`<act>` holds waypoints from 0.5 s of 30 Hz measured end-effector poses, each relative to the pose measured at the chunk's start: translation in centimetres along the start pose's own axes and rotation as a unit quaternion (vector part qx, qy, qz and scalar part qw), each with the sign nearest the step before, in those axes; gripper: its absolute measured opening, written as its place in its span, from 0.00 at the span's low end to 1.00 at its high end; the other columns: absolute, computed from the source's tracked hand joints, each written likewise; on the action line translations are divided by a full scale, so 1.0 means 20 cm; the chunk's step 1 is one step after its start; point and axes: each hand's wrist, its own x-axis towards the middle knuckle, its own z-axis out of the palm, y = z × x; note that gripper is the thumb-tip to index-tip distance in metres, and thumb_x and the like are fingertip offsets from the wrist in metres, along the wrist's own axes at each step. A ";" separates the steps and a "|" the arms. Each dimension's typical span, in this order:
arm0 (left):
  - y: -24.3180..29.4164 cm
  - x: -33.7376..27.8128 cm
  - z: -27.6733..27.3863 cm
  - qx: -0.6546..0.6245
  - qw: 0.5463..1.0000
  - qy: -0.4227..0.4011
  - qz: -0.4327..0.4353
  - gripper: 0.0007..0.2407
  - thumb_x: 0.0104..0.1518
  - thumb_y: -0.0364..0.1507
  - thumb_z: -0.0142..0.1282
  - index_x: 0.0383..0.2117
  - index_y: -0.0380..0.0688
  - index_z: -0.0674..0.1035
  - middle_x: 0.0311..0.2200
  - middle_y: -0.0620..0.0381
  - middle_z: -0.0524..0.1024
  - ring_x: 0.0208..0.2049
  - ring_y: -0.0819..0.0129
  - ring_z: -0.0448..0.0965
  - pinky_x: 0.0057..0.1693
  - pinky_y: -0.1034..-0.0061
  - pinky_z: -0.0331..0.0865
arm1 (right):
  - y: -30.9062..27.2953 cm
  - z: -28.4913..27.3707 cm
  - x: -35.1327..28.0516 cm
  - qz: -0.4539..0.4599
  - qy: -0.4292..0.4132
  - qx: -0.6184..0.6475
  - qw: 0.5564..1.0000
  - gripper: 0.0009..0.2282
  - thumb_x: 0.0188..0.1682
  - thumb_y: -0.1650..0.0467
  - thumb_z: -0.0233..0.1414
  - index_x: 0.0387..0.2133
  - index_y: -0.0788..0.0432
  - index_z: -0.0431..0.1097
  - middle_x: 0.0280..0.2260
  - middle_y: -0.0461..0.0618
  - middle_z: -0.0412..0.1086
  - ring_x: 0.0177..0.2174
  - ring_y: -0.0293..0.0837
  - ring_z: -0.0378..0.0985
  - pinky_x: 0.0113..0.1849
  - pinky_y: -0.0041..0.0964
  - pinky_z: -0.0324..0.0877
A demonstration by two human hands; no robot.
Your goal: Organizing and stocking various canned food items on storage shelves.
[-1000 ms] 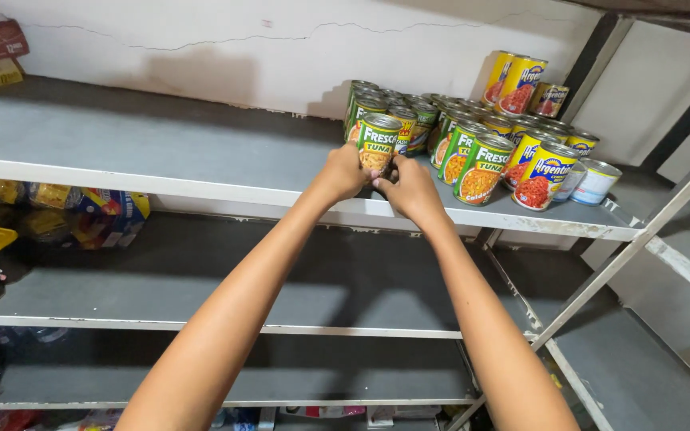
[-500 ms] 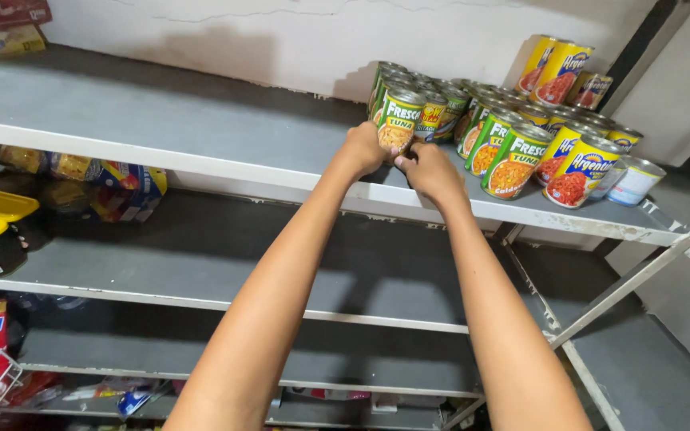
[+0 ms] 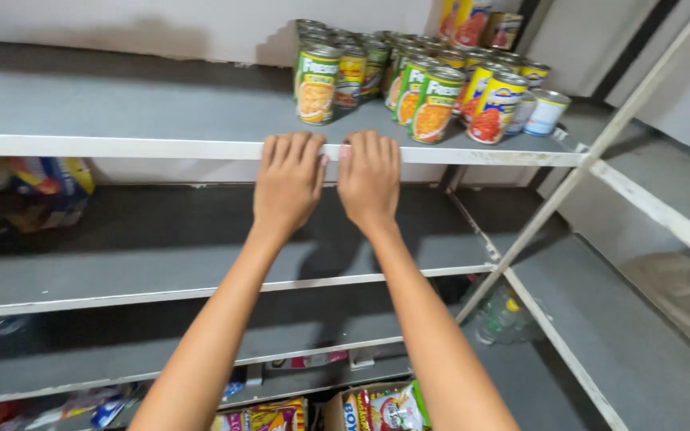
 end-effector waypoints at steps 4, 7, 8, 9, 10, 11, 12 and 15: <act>0.03 0.02 -0.15 -0.013 0.996 -0.090 -0.006 0.20 0.55 0.29 0.59 0.53 0.36 0.73 0.49 0.44 0.73 0.55 0.50 0.70 0.64 0.58 0.59 | 0.02 -0.09 -0.09 -0.047 -0.028 0.031 0.998 0.18 0.51 0.70 0.51 0.54 0.60 0.63 0.53 0.57 0.67 0.58 0.58 0.64 0.64 0.57 0.50; 0.03 0.01 -0.17 0.007 0.993 -0.121 -0.014 0.21 0.57 0.31 0.61 0.56 0.38 0.73 0.52 0.43 0.73 0.57 0.48 0.69 0.67 0.58 0.58 | -0.05 -0.16 -0.12 -0.018 -0.035 0.023 0.999 0.25 0.44 0.75 0.51 0.59 0.58 0.60 0.57 0.54 0.64 0.62 0.55 0.62 0.67 0.56 0.50; 0.03 -0.01 -0.14 -0.014 0.993 -0.114 -0.006 0.21 0.57 0.31 0.61 0.56 0.38 0.73 0.52 0.43 0.73 0.57 0.48 0.69 0.67 0.58 0.58 | -0.07 -0.18 -0.13 -0.013 -0.031 0.000 0.999 0.25 0.44 0.75 0.51 0.59 0.58 0.60 0.57 0.54 0.64 0.62 0.55 0.62 0.67 0.56 0.50; 0.03 -0.03 -0.11 0.013 0.994 -0.111 -0.013 0.19 0.60 0.33 0.60 0.54 0.39 0.73 0.51 0.45 0.73 0.57 0.50 0.70 0.69 0.60 0.57 | -0.08 -0.18 -0.15 0.016 -0.027 0.025 0.999 0.26 0.44 0.76 0.52 0.60 0.56 0.59 0.59 0.53 0.63 0.64 0.54 0.60 0.67 0.57 0.50; 0.02 -0.05 -0.09 0.043 0.993 -0.107 -0.023 0.17 0.63 0.34 0.60 0.53 0.39 0.73 0.51 0.46 0.73 0.58 0.51 0.70 0.71 0.61 0.56 | -0.11 -0.18 -0.15 0.042 -0.023 0.054 0.997 0.28 0.43 0.76 0.52 0.61 0.55 0.58 0.61 0.52 0.62 0.67 0.54 0.59 0.68 0.59 0.50; 0.04 -0.05 -0.07 0.026 0.995 -0.100 -0.017 0.17 0.63 0.34 0.60 0.53 0.39 0.73 0.51 0.46 0.73 0.58 0.51 0.70 0.71 0.61 0.56 | -0.11 -0.18 -0.17 0.044 -0.017 0.035 0.998 0.28 0.43 0.76 0.52 0.61 0.55 0.58 0.61 0.52 0.62 0.67 0.54 0.59 0.68 0.59 0.50; 0.05 -0.05 -0.06 0.049 0.995 -0.088 -0.012 0.18 0.62 0.34 0.60 0.54 0.40 0.74 0.49 0.46 0.74 0.57 0.52 0.71 0.70 0.60 0.58 | -0.11 -0.17 -0.18 0.052 -0.028 0.040 0.997 0.29 0.43 0.76 0.52 0.62 0.53 0.57 0.62 0.51 0.61 0.67 0.53 0.58 0.68 0.59 0.50; -0.22 -0.27 0.38 -0.132 0.986 -0.068 -0.081 0.15 0.68 0.33 0.54 0.54 0.36 0.72 0.46 0.45 0.72 0.51 0.53 0.71 0.62 0.64 0.63 | -0.09 -0.16 -0.20 0.062 -0.045 0.022 0.997 0.33 0.42 0.75 0.53 0.65 0.50 0.55 0.63 0.48 0.60 0.68 0.51 0.57 0.68 0.59 0.52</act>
